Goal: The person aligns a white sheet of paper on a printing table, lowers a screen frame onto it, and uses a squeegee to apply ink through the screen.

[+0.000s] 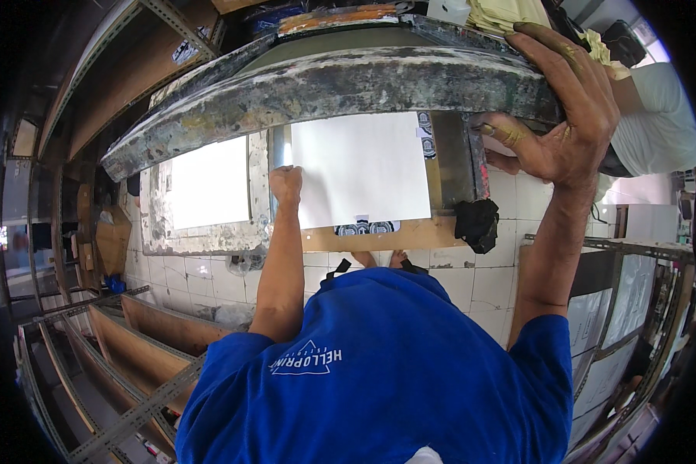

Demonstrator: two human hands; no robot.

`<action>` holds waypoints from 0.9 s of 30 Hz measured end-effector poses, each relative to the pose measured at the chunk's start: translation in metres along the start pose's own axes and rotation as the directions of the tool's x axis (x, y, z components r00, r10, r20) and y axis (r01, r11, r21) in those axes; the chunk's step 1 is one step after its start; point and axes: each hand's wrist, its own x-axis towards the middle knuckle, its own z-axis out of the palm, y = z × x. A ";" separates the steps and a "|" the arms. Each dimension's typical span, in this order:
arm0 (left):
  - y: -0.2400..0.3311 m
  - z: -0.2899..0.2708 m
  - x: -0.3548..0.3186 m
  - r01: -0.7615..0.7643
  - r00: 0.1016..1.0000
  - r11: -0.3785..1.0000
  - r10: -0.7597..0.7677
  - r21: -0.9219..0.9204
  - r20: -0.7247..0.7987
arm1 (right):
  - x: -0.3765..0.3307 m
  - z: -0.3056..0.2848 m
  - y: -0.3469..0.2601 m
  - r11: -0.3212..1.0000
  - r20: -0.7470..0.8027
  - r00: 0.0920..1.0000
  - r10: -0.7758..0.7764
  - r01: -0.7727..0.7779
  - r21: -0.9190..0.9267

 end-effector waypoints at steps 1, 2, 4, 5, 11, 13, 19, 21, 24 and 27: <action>-0.001 0.000 0.000 -0.021 1.000 1.000 0.021 0.014 -0.014 | 0.000 0.000 0.000 1.000 0.003 1.000 0.001 -0.001 -0.005; -0.002 0.001 -0.001 -0.042 0.999 0.999 0.043 0.027 -0.028 | 0.001 0.000 -0.001 1.000 0.007 1.000 0.001 -0.001 -0.010; -0.005 0.001 0.000 -0.071 0.996 0.997 0.072 0.030 -0.046 | 0.000 -0.001 0.000 1.000 0.011 1.000 0.009 -0.008 -0.002; -0.007 0.001 0.001 -0.078 0.996 0.997 0.079 0.016 -0.048 | -0.001 -0.001 0.001 1.000 0.013 1.000 0.012 -0.012 0.009; -0.012 0.005 0.007 -0.092 0.995 0.994 0.095 0.060 -0.039 | 0.000 -0.002 0.000 1.000 0.026 1.000 0.002 -0.002 -0.004; -0.013 0.005 0.009 -0.074 0.997 0.994 0.077 0.086 -0.030 | -0.001 -0.001 0.000 1.000 0.024 1.000 0.002 -0.002 -0.001; -0.014 0.007 0.008 -0.077 0.997 0.994 0.079 0.071 -0.026 | 0.000 -0.002 -0.002 0.999 0.025 0.999 0.019 -0.020 0.034; -0.011 0.005 0.005 -0.087 0.995 0.995 0.090 0.057 -0.035 | 0.001 -0.002 -0.005 0.999 0.020 0.999 0.026 -0.027 0.037; -0.012 0.001 0.002 -0.103 0.994 0.994 0.104 0.027 -0.026 | 0.003 -0.003 -0.009 0.998 0.048 0.998 0.047 -0.048 0.027; -0.008 0.001 -0.002 -0.122 0.992 0.992 0.122 0.041 -0.017 | 0.005 -0.003 -0.011 0.997 0.041 0.997 0.065 -0.067 0.049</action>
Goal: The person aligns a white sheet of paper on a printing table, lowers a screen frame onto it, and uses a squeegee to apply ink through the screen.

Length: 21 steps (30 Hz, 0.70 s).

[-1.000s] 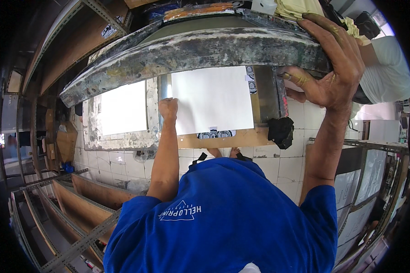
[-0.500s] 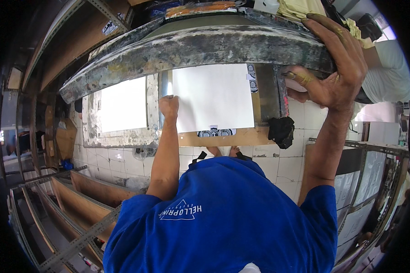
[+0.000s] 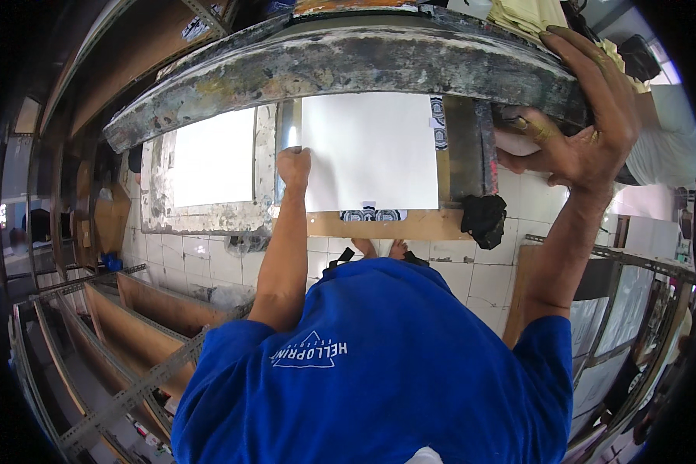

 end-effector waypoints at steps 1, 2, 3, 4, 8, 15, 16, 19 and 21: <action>0.001 0.000 -0.002 -0.009 1.000 1.000 0.009 -0.017 -0.005 | 0.000 0.001 0.000 1.000 -0.007 1.000 -0.009 0.009 0.000; 0.002 -0.001 -0.003 -0.019 1.000 0.999 0.018 -0.033 -0.010 | -0.001 0.002 0.001 1.000 -0.013 1.000 -0.017 0.017 0.000; 0.001 -0.001 -0.003 -0.029 0.999 0.998 0.028 -0.051 -0.016 | -0.001 0.002 0.002 1.000 -0.021 0.999 -0.026 0.026 -0.001; -0.002 0.000 -0.001 -0.044 0.999 0.997 0.043 -0.060 -0.011 | -0.001 0.002 0.002 1.000 -0.017 0.999 -0.030 0.030 -0.005; -0.007 0.001 0.000 -0.096 0.995 0.992 0.096 -0.086 -0.005 | -0.001 0.001 0.002 0.999 -0.003 0.999 -0.032 0.032 0.005; -0.024 0.006 0.002 -0.137 0.991 0.987 0.137 -0.089 -0.006 | -0.002 0.001 0.002 0.998 -0.012 0.998 -0.059 0.059 -0.037; -0.024 0.005 0.000 -0.142 0.990 0.986 0.143 -0.086 0.008 | -0.001 0.001 0.002 0.998 -0.004 0.998 -0.057 0.056 -0.031; -0.024 0.001 -0.004 -0.164 0.985 0.983 0.168 -0.088 0.038 | 0.003 -0.001 0.001 0.998 0.015 0.998 -0.064 0.064 -0.021; -0.025 -0.001 -0.007 -0.191 0.979 0.976 0.196 -0.102 0.047 | 0.003 -0.001 0.002 0.996 0.023 0.996 -0.086 0.086 -0.031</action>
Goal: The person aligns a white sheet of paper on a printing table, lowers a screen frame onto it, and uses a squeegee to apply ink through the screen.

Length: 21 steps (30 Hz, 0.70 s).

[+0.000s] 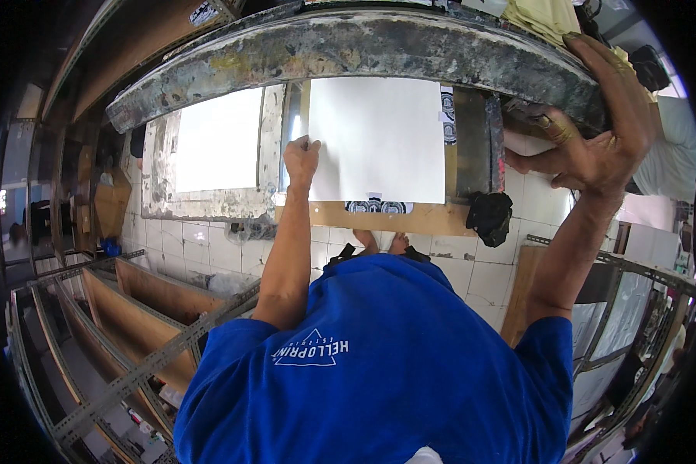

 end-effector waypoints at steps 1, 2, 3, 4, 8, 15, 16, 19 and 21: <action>0.000 -0.001 0.000 -0.009 1.000 1.000 0.009 0.012 0.007 | -0.001 0.001 0.001 1.000 -0.006 1.000 -0.001 0.001 0.009; 0.000 -0.002 0.002 -0.019 1.000 1.000 0.019 0.025 0.014 | -0.001 0.002 0.002 1.000 -0.011 1.000 -0.002 0.002 0.019; -0.002 -0.003 0.004 -0.028 0.999 0.999 0.028 0.037 0.019 | -0.001 0.002 0.003 1.000 -0.019 1.000 -0.004 0.004 0.029; -0.003 -0.004 0.005 -0.015 1.000 1.000 0.015 0.006 0.014 | -0.001 0.003 0.003 1.000 -0.020 1.000 -0.005 0.006 0.027; 0.008 -0.009 0.003 0.042 0.999 0.998 -0.041 -0.047 0.027 | -0.003 0.002 0.003 0.999 -0.008 1.000 0.008 -0.008 0.035; -0.003 -0.005 0.011 0.089 0.996 0.996 -0.089 0.012 -0.026 | -0.004 0.002 0.005 1.000 0.010 1.000 0.004 -0.004 0.030; -0.003 -0.004 0.010 0.101 0.995 0.995 -0.101 -0.009 -0.025 | -0.005 0.001 0.005 1.000 0.020 1.000 0.009 -0.010 0.022; 0.000 -0.003 0.009 0.144 0.989 0.988 -0.145 -0.054 -0.019 | -0.005 0.001 0.004 1.000 0.029 0.999 0.017 -0.018 0.023; 0.001 -0.003 0.010 0.182 0.983 0.981 -0.183 -0.061 -0.008 | -0.005 0.003 0.004 0.998 0.006 1.000 0.011 -0.012 0.054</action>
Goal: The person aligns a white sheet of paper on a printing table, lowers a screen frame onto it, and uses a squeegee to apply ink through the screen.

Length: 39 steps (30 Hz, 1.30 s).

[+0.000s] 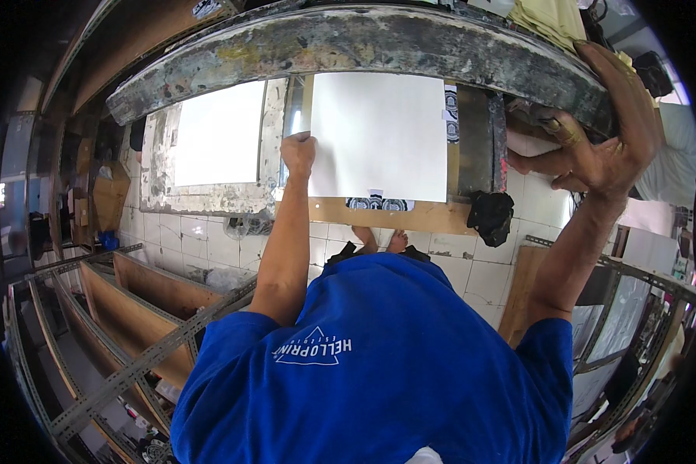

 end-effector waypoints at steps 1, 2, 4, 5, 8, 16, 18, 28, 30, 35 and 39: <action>-0.004 0.002 0.003 -0.016 1.000 1.000 0.016 0.002 -0.015 | 0.000 0.000 0.000 1.000 0.002 1.000 -0.003 0.003 0.001; -0.010 0.004 0.006 -0.032 0.999 0.999 0.032 0.004 -0.031 | 0.000 0.000 0.001 1.000 0.003 1.000 -0.007 0.007 0.002; -0.016 0.006 0.009 -0.056 0.997 0.998 0.057 0.013 -0.046 | -0.001 0.000 0.002 1.000 0.004 1.000 -0.006 0.006 0.006; -0.019 0.006 0.011 -0.065 0.997 0.998 0.066 0.019 -0.047 | -0.001 -0.001 0.002 1.000 0.003 1.000 -0.002 0.002 0.011; -0.011 0.006 0.006 -0.045 0.998 0.999 0.045 0.017 -0.036 | -0.001 0.000 0.002 1.000 0.001 1.000 -0.001 0.001 0.005; -0.002 0.000 0.001 -0.005 1.000 0.998 0.007 0.055 -0.021 | 0.000 -0.001 0.002 1.000 -0.008 1.000 -0.018 0.018 0.002; -0.003 0.000 0.002 -0.003 1.000 0.999 0.004 0.040 -0.018 | -0.001 -0.001 0.003 0.999 -0.005 1.000 -0.022 0.022 -0.024; -0.006 0.004 0.005 0.019 0.999 0.999 -0.018 0.029 -0.031 | -0.001 0.000 0.002 1.000 -0.003 1.000 -0.006 0.006 -0.010; -0.008 0.004 0.005 0.020 0.999 1.000 -0.019 0.018 -0.033 | -0.001 -0.002 0.003 0.999 0.021 1.000 -0.012 0.013 -0.035; -0.017 0.007 0.012 -0.002 0.999 1.000 0.003 0.023 -0.038 | -0.003 0.000 0.001 1.000 -0.011 1.000 0.011 -0.011 -0.028; -0.008 0.005 0.006 0.023 0.999 0.999 -0.021 0.038 -0.040 | -0.002 -0.003 0.000 0.998 0.024 1.000 0.013 -0.012 -0.065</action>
